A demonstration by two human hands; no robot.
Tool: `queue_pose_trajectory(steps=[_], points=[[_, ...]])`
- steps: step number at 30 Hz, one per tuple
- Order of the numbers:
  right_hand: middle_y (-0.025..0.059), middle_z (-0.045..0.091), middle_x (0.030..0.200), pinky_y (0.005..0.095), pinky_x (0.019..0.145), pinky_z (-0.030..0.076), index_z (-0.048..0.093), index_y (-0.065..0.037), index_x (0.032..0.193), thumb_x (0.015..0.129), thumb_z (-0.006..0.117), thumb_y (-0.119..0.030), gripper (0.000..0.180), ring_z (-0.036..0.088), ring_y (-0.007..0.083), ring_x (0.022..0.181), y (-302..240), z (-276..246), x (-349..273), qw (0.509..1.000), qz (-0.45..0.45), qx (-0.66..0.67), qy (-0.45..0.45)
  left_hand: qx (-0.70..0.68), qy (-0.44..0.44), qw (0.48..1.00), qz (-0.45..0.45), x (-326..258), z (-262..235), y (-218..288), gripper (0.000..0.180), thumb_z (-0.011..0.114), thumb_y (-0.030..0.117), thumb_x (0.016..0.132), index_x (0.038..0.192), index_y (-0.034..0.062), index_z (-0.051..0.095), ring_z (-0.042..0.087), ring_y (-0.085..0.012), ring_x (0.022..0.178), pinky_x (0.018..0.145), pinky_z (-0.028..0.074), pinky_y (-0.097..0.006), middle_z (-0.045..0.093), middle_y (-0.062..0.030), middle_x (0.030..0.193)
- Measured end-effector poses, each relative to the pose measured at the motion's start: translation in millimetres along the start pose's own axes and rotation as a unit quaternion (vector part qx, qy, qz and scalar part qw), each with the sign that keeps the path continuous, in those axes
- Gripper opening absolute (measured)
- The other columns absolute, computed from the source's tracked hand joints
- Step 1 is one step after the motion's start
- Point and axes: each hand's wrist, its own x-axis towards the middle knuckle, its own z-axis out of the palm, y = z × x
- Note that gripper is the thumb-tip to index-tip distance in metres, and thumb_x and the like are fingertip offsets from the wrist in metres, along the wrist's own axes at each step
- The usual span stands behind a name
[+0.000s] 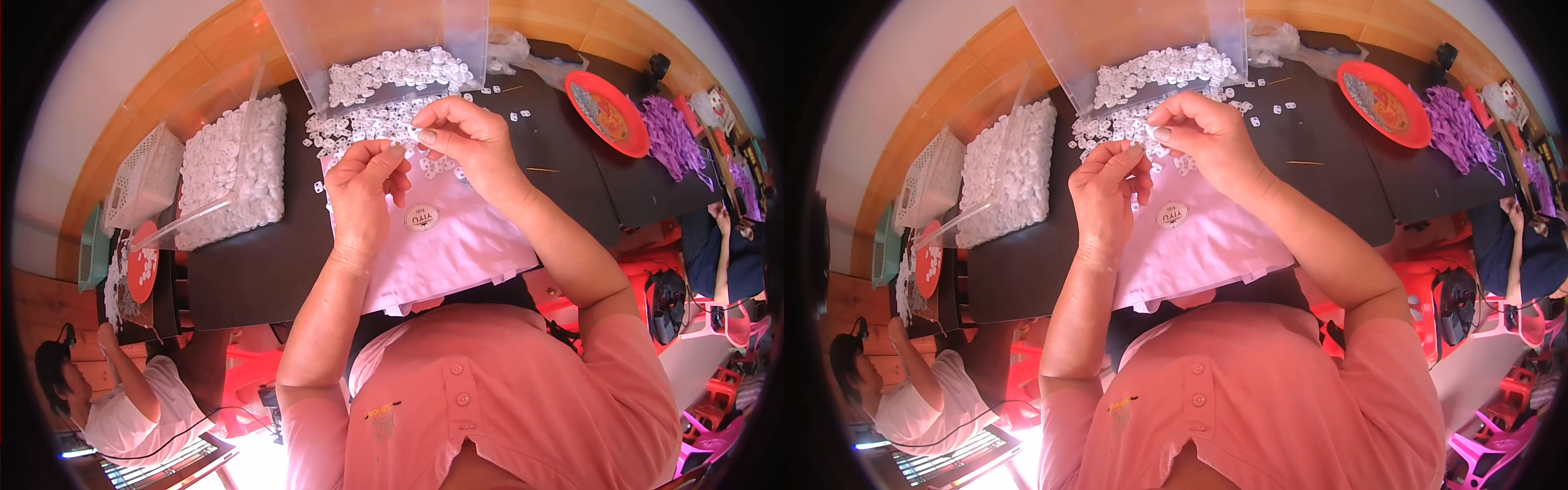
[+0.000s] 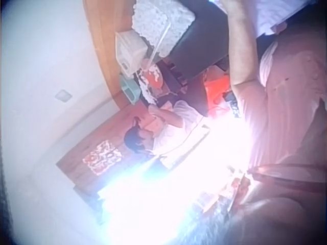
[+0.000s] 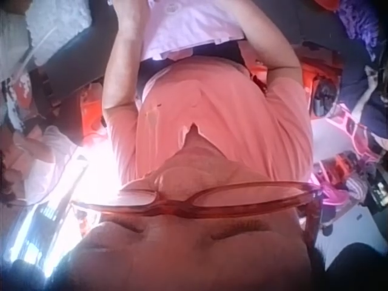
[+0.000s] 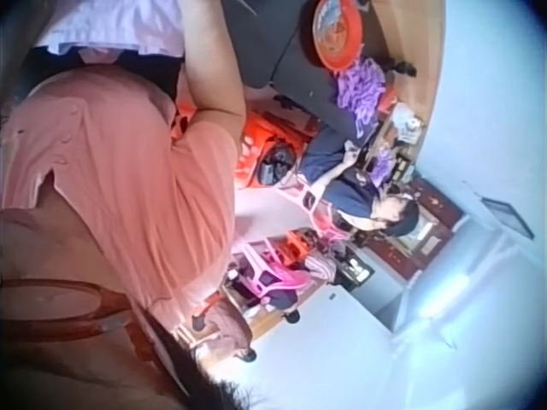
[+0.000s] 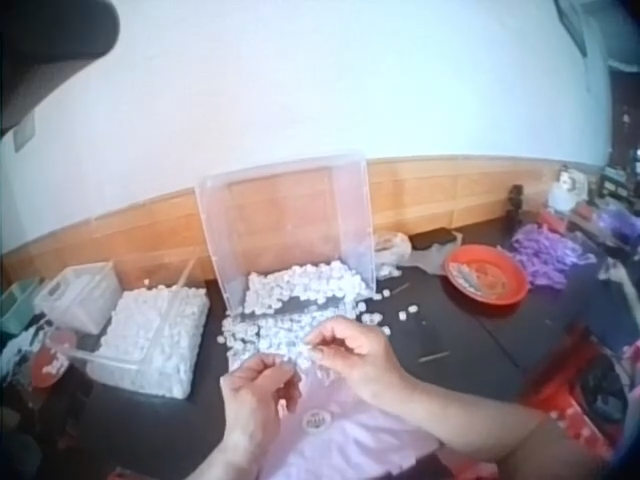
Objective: Sorting and handling small white plastic components at a factory workstation.
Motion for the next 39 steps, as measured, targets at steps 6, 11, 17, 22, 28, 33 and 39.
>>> queue_pose_trajectory(steps=[6, 11, 17, 22, 28, 33, 39], points=[[0.0018, 0.065, 0.087, 0.0214, 0.065, 0.049, 0.064, 0.000, 0.097, 0.086, 0.063, 0.000, 0.011, 0.059, 0.0061, 0.075, -1.1, 1.1, 0.9, 1.000, 0.001, 0.015, -0.010, -0.006, 0.009, 1.000, 0.004, 0.9, 0.3, 0.9, 0.010, 0.064, 0.009, 0.087, 0.088, -0.0010, 0.062, 0.056, -0.0109, 0.057, 0.047, 0.042, -0.023, 0.063, -0.0074, 0.074], [0.0020, 0.065, 0.086, 0.0215, 0.065, 0.050, 0.064, 0.000, 0.097, 0.086, 0.063, 0.000, 0.011, 0.060, 0.0062, 0.076, -2.9, 3.5, 0.5, 0.999, 0.007, 0.025, -0.018, -0.003, 0.008, 1.000, 0.002, 0.3, -0.6, 1.9, 0.010, 0.065, 0.009, 0.087, 0.088, -0.0010, 0.062, 0.056, -0.0107, 0.057, 0.047, 0.042, -0.023, 0.063, -0.0070, 0.073], [0.0020, 0.065, 0.085, 0.0218, 0.064, 0.050, 0.065, 0.000, 0.099, 0.086, 0.063, 0.000, 0.013, 0.061, 0.0067, 0.073, 0.6, 3.6, -0.9, 0.999, 0.013, 0.009, -0.034, 0.000, 0.002, 1.000, 0.008, -1.5, 1.2, 0.9, 0.010, 0.064, 0.009, 0.087, 0.089, -0.0007, 0.062, 0.056, -0.0102, 0.058, 0.048, 0.042, -0.023, 0.063, -0.0068, 0.074], [0.0023, 0.066, 0.084, 0.0216, 0.064, 0.051, 0.066, 0.000, 0.099, 0.086, 0.064, -0.002, 0.013, 0.061, 0.0073, 0.073, -2.3, 1.9, -1.0, 0.999, 0.023, 0.008, -0.031, -0.004, -0.018, 1.000, 0.018, -2.2, 0.9, 0.0, 0.008, 0.064, 0.006, 0.088, 0.092, -0.0012, 0.062, 0.057, -0.0107, 0.059, 0.049, 0.043, -0.023, 0.064, -0.0072, 0.077], [0.0024, 0.067, 0.084, 0.0215, 0.063, 0.050, 0.068, -0.001, 0.096, 0.086, 0.065, -0.003, 0.011, 0.061, 0.0075, 0.073, -9.4, -1.9, -0.4, 0.998, 0.047, 0.020, -0.033, -0.009, -0.037, 0.997, 0.074, -2.6, 1.6, -0.8, 0.017, 0.067, -0.003, 0.084, 0.100, -0.0018, 0.062, 0.059, -0.0112, 0.065, 0.051, 0.046, -0.023, 0.064, -0.0061, 0.080], [0.0021, 0.067, 0.082, 0.0210, 0.063, 0.050, 0.068, -0.001, 0.095, 0.086, 0.065, -0.004, 0.010, 0.061, 0.0075, 0.072, -12.8, -4.1, -0.9, 0.996, 0.061, 0.042, -0.048, 0.022, -0.043, 0.992, 0.114, -4.6, 4.3, -0.6, 0.024, 0.069, -0.007, 0.081, 0.103, -0.0006, 0.062, 0.059, -0.0099, 0.069, 0.051, 0.047, -0.022, 0.064, -0.0048, 0.082], [0.0040, 0.066, 0.084, 0.0236, 0.064, 0.050, 0.067, 0.000, 0.095, 0.087, 0.064, -0.005, 0.010, 0.061, 0.0097, 0.074, -15.7, -7.7, -0.4, 0.992, 0.068, 0.057, -0.084, 0.043, -0.041, 0.989, 0.135, -7.9, 7.5, 1.6, 0.024, 0.068, -0.009, 0.081, 0.103, -0.0005, 0.062, 0.058, -0.0087, 0.070, 0.051, 0.046, -0.020, 0.063, -0.0039, 0.082]])
